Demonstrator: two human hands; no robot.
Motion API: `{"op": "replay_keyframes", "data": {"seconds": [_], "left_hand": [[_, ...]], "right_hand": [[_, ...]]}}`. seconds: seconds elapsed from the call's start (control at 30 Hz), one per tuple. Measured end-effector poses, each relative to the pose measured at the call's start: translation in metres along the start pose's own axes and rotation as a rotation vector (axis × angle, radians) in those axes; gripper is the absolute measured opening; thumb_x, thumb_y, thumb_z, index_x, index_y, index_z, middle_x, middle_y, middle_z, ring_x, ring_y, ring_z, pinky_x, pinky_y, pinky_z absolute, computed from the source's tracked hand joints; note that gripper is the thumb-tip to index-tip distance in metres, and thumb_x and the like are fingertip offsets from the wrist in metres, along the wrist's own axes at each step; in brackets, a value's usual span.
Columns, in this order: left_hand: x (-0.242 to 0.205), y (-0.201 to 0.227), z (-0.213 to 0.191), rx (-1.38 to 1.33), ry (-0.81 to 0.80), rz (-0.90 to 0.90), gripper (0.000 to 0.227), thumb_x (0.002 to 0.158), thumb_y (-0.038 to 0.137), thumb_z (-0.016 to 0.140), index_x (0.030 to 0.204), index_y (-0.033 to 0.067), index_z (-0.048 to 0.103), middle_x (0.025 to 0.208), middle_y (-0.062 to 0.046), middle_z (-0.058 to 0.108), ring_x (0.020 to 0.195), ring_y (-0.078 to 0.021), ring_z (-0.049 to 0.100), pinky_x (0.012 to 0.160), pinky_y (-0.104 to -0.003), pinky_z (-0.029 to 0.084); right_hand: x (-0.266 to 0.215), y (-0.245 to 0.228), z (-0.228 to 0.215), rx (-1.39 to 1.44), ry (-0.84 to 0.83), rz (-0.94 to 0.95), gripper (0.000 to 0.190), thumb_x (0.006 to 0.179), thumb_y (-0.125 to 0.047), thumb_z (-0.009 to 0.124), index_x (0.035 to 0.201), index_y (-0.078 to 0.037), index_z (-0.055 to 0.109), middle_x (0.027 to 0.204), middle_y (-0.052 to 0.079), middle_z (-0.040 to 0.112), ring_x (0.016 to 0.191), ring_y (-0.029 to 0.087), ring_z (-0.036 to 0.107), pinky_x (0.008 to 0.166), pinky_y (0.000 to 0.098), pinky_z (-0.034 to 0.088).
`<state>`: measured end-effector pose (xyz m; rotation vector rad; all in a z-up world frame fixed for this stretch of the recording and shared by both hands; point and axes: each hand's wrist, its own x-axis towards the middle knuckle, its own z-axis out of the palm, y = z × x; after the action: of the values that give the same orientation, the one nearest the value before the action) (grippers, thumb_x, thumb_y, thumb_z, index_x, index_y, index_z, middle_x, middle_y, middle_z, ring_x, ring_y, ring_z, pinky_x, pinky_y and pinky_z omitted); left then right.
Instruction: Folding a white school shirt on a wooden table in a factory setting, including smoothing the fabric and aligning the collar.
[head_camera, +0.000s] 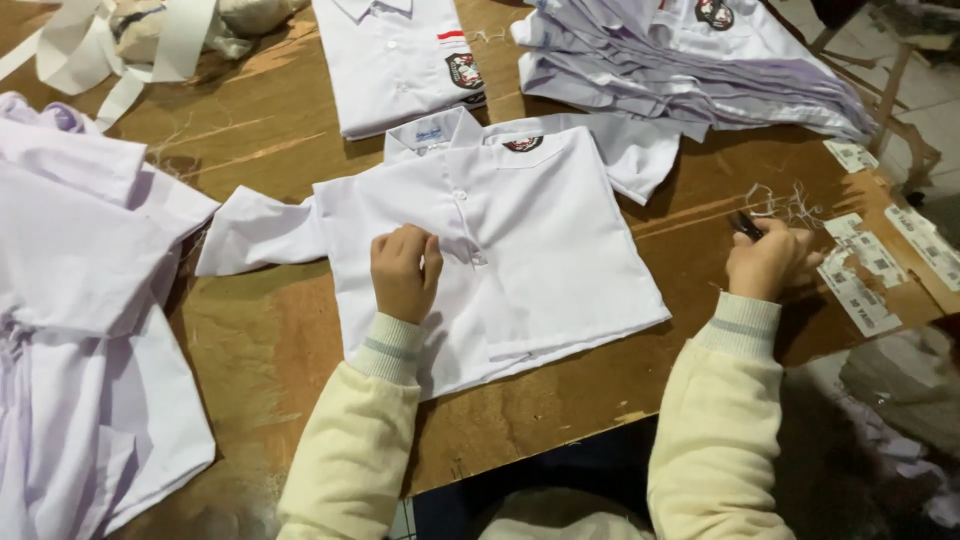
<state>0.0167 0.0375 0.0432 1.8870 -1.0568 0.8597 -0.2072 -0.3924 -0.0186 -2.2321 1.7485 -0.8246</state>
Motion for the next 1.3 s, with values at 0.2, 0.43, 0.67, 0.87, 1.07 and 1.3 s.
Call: {"op": "replay_keyframes", "data": {"seconds": [0.2, 0.43, 0.67, 0.87, 1.07, 1.3], "left_hand": [[0.029, -0.056, -0.1, 0.627, 0.121, -0.066, 0.041, 0.109, 0.036, 0.069, 0.076, 0.0193, 0.052, 0.074, 0.003, 0.059, 0.067, -0.0249, 0.052, 0.077, -0.039, 0.033], [-0.034, -0.119, -0.185, 0.665, 0.176, -0.9, 0.041, 0.091, 0.02, 0.085, 0.117, 0.0141, 0.054, 0.084, 0.006, 0.075, 0.097, -0.0326, 0.072, 0.108, -0.072, -0.009], [-0.042, -0.09, -0.152, 0.584, -0.132, -0.762, 0.036, 0.096, 0.014, 0.059, 0.131, 0.0049, 0.053, 0.122, -0.021, 0.056, 0.114, -0.0471, 0.059, 0.094, -0.058, 0.05], [-0.094, -0.035, -0.102, 0.758, -0.565, -0.8, 0.053, 0.084, 0.06, 0.071, 0.099, 0.0089, 0.069, 0.103, -0.014, 0.063, 0.105, -0.0382, 0.059, 0.082, -0.053, 0.051], [-0.087, 0.015, -0.137, 0.667, -0.616, -0.582, 0.027, 0.082, 0.036, 0.074, 0.094, 0.0193, 0.057, 0.091, -0.002, 0.06, 0.092, -0.0291, 0.065, 0.074, -0.047, 0.052], [-0.086, 0.1, -0.066, 0.15, -0.636, -0.143, 0.021, 0.085, 0.029, 0.076, 0.099, 0.019, 0.062, 0.098, 0.001, 0.06, 0.1, -0.0246, 0.065, 0.078, -0.039, 0.054]], "right_hand": [[-0.013, -0.026, -0.031, -0.071, -0.033, 0.072, 0.036, 0.082, -0.021, 0.086, 0.115, -0.029, 0.076, 0.132, 0.012, 0.049, 0.122, 0.045, 0.032, 0.102, 0.0741, 0.016], [-0.053, -0.085, -0.055, 0.233, 0.103, -0.329, 0.032, 0.099, -0.022, 0.08, 0.125, -0.009, 0.068, 0.132, 0.02, 0.058, 0.119, 0.037, 0.036, 0.09, 0.0545, 0.03], [-0.078, -0.09, -0.011, 0.169, -0.316, -0.637, 0.036, 0.102, -0.046, 0.073, 0.115, -0.012, 0.071, 0.092, 0.009, 0.072, 0.092, 0.037, 0.071, 0.08, 0.0514, 0.054], [-0.074, -0.09, -0.022, 0.115, -0.56, -0.573, 0.041, 0.096, -0.04, 0.075, 0.116, -0.005, 0.068, 0.098, 0.016, 0.073, 0.099, 0.042, 0.071, 0.08, 0.0543, 0.054], [-0.121, -0.107, -0.094, 0.179, -0.298, -0.758, 0.04, 0.09, -0.016, 0.081, 0.123, -0.004, 0.063, 0.113, 0.018, 0.061, 0.104, 0.047, 0.063, 0.082, 0.0579, 0.053], [-0.216, -0.126, -0.096, 0.401, -0.639, -1.509, 0.042, 0.077, -0.02, 0.084, 0.114, -0.009, 0.067, 0.108, 0.008, 0.063, 0.099, 0.032, 0.066, 0.086, 0.0418, 0.057]]}}
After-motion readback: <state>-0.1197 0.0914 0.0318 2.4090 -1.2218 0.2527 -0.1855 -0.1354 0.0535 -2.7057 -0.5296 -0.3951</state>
